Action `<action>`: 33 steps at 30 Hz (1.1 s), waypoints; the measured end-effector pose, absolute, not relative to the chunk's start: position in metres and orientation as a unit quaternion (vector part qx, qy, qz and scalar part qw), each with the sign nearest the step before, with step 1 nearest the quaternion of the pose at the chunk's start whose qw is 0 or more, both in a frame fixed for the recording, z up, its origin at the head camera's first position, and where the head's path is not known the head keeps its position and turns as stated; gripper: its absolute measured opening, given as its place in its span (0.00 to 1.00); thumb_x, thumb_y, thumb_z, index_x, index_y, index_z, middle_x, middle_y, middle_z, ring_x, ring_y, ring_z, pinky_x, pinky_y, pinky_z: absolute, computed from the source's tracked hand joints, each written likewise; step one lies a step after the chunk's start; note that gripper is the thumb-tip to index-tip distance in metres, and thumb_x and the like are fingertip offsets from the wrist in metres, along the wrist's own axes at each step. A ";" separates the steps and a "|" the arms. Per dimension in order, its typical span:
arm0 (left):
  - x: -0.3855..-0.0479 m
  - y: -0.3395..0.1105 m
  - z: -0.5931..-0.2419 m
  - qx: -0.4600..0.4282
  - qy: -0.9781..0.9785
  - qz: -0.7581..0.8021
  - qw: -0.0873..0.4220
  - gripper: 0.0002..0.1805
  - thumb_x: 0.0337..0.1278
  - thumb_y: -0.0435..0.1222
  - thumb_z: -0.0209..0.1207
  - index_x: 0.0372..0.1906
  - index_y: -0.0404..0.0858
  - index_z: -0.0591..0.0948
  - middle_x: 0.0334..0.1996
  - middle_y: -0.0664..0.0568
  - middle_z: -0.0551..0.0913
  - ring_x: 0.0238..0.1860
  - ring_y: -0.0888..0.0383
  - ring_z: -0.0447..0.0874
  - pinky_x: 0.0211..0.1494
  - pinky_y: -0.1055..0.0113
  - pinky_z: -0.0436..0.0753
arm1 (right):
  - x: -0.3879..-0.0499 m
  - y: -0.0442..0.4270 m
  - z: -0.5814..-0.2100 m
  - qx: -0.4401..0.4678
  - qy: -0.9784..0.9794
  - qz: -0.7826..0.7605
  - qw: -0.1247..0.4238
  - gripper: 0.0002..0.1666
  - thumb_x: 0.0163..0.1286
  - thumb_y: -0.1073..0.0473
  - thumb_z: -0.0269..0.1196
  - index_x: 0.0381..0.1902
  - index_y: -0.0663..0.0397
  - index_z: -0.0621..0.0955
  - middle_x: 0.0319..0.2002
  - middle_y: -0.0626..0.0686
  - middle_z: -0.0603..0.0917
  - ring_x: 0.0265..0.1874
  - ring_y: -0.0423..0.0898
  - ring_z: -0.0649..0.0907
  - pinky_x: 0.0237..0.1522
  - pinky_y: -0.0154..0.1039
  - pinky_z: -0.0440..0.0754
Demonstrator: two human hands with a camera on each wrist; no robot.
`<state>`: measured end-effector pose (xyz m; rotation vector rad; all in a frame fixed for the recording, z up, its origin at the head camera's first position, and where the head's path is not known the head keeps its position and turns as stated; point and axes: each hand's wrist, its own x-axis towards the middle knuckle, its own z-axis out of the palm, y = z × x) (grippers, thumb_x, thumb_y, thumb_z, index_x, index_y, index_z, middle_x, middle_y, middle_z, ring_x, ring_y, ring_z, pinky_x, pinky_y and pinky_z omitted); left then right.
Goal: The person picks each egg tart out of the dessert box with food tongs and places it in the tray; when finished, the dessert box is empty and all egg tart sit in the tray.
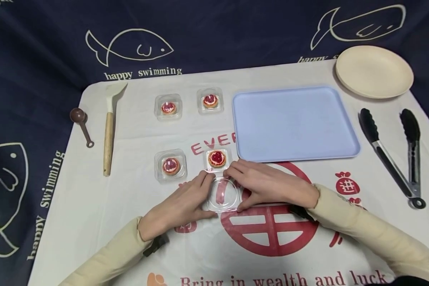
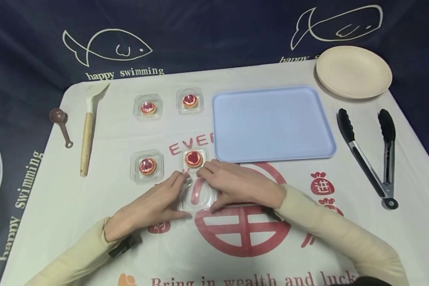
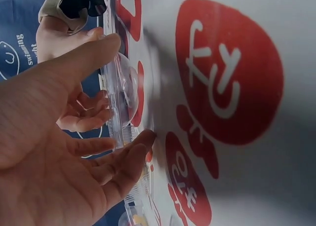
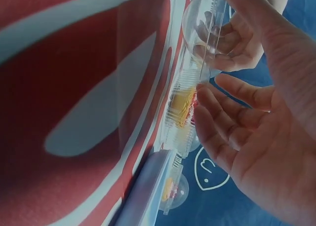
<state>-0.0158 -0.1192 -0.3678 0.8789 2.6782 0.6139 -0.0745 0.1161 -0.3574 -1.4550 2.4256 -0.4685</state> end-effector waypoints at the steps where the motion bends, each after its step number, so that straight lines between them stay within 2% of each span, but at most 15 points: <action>1: -0.015 -0.119 -0.368 0.300 0.921 0.211 0.129 0.46 0.42 0.51 0.75 0.61 0.32 0.66 0.45 0.48 0.72 0.35 0.58 0.71 0.38 0.65 0.80 | -0.074 0.116 -0.357 -0.503 0.838 -0.161 0.135 0.45 0.45 0.36 0.76 0.55 0.55 0.75 0.46 0.48 0.77 0.40 0.41 0.74 0.44 0.36 0.79; 7: -0.014 -0.121 -0.368 0.293 0.920 0.221 0.140 0.48 0.42 0.50 0.75 0.64 0.32 0.63 0.49 0.47 0.72 0.40 0.58 0.73 0.42 0.63 0.81 | -0.074 0.118 -0.358 -0.508 0.840 -0.150 0.120 0.45 0.46 0.34 0.75 0.54 0.55 0.75 0.45 0.48 0.76 0.39 0.42 0.74 0.44 0.37 0.79; 13: -0.010 -0.129 -0.360 0.287 0.911 0.253 0.151 0.49 0.45 0.47 0.74 0.67 0.32 0.61 0.55 0.45 0.71 0.46 0.57 0.75 0.51 0.62 0.81 | -0.074 0.121 -0.356 -0.504 0.841 -0.164 0.111 0.46 0.45 0.32 0.74 0.54 0.56 0.75 0.43 0.48 0.76 0.37 0.41 0.73 0.41 0.35 0.78; 17: -0.013 -0.143 -0.347 0.276 0.896 0.304 0.167 0.45 0.49 0.42 0.72 0.68 0.33 0.61 0.54 0.45 0.73 0.47 0.55 0.77 0.53 0.61 0.81 | -0.078 0.123 -0.353 -0.502 0.837 -0.187 0.115 0.43 0.50 0.34 0.73 0.55 0.55 0.76 0.45 0.48 0.77 0.39 0.40 0.74 0.42 0.35 0.79; 20: -0.018 -0.157 -0.338 0.267 0.885 0.344 0.165 0.43 0.50 0.38 0.71 0.69 0.33 0.62 0.55 0.44 0.75 0.52 0.50 0.79 0.58 0.57 0.81 | -0.081 0.125 -0.352 -0.501 0.834 -0.200 0.115 0.39 0.56 0.35 0.70 0.56 0.54 0.75 0.48 0.48 0.77 0.41 0.40 0.75 0.45 0.36 0.80; 23: -0.026 -0.175 -0.337 0.258 0.879 0.377 0.133 0.44 0.48 0.35 0.72 0.70 0.34 0.63 0.62 0.42 0.72 0.60 0.45 0.75 0.65 0.50 0.75 | -0.083 0.126 -0.351 -0.498 0.833 -0.210 0.118 0.37 0.59 0.36 0.68 0.57 0.52 0.75 0.48 0.47 0.77 0.41 0.39 0.74 0.45 0.35 0.80; 28: -0.038 -0.204 -0.355 0.220 0.883 0.410 0.064 0.53 0.40 0.31 0.75 0.72 0.32 0.58 0.71 0.39 0.62 0.72 0.42 0.59 0.75 0.46 0.58 | -0.085 0.127 -0.350 -0.491 0.832 -0.227 0.124 0.36 0.60 0.39 0.68 0.60 0.52 0.74 0.49 0.48 0.77 0.43 0.40 0.75 0.47 0.37 0.81; 30: -0.041 -0.215 -0.365 0.192 0.886 0.418 0.059 0.57 0.38 0.31 0.77 0.74 0.31 0.54 0.72 0.37 0.59 0.74 0.41 0.53 0.76 0.45 0.53 | -0.085 0.128 -0.350 -0.488 0.831 -0.234 0.126 0.36 0.60 0.40 0.69 0.60 0.52 0.74 0.50 0.48 0.78 0.45 0.41 0.76 0.48 0.38 0.81; 33: -0.042 -0.226 -0.377 0.154 0.880 0.442 0.080 0.61 0.36 0.30 0.77 0.75 0.29 0.49 0.73 0.35 0.57 0.75 0.39 0.50 0.76 0.45 0.50 | -0.087 0.129 -0.348 -0.485 0.830 -0.243 0.132 0.37 0.61 0.40 0.68 0.61 0.53 0.74 0.51 0.49 0.78 0.45 0.42 0.76 0.48 0.38 0.82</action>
